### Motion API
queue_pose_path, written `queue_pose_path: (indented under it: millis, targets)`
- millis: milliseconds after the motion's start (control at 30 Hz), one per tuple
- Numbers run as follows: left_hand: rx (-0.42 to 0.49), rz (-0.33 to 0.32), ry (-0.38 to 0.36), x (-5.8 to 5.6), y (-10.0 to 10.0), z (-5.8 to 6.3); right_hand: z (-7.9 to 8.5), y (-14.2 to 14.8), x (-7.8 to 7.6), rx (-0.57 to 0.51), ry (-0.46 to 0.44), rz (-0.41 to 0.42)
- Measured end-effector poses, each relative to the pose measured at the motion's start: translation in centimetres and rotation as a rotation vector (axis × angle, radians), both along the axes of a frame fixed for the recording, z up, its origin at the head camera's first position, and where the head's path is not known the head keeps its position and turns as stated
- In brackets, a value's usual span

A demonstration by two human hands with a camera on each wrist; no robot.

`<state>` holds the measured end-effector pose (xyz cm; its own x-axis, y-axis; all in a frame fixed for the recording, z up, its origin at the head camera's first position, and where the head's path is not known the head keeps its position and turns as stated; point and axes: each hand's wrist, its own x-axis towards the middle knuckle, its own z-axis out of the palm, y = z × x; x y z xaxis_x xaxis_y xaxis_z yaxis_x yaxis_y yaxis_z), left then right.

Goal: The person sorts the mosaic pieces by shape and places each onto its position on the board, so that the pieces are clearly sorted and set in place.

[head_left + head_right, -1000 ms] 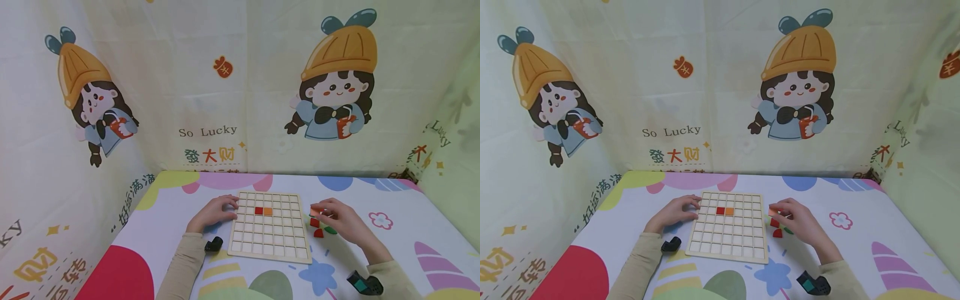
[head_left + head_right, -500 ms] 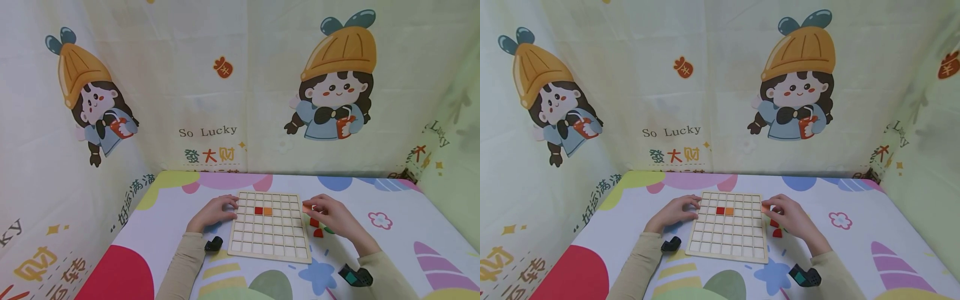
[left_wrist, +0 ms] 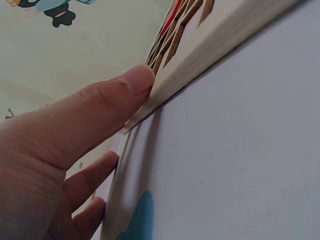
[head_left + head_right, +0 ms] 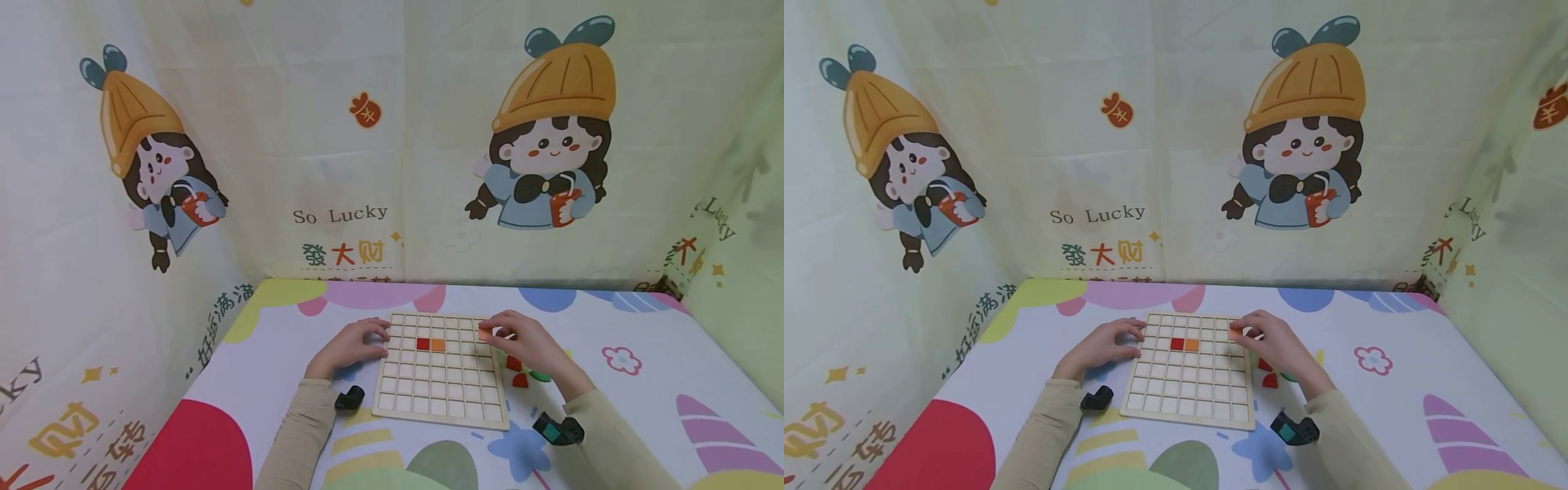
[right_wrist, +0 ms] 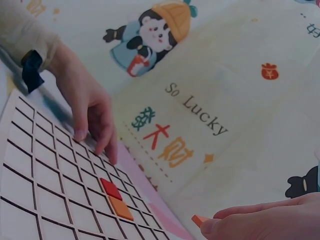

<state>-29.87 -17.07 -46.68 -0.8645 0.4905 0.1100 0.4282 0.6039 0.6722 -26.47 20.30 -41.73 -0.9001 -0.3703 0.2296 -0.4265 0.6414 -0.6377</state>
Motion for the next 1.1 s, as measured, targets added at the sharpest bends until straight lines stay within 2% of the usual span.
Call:
queue_pose_path:
  millis: [867, 1100]
  targets:
    - [0.006, 0.006, -0.009, 0.0, 0.1, 0.0, -1.0, -2.0, -1.1, 0.022, -0.114, -0.029]
    - [0.002, 0.003, -0.001, -0.1, 0.1, 0.0, -1.2, -2.3, -1.4, 0.011, -0.116, 0.016]
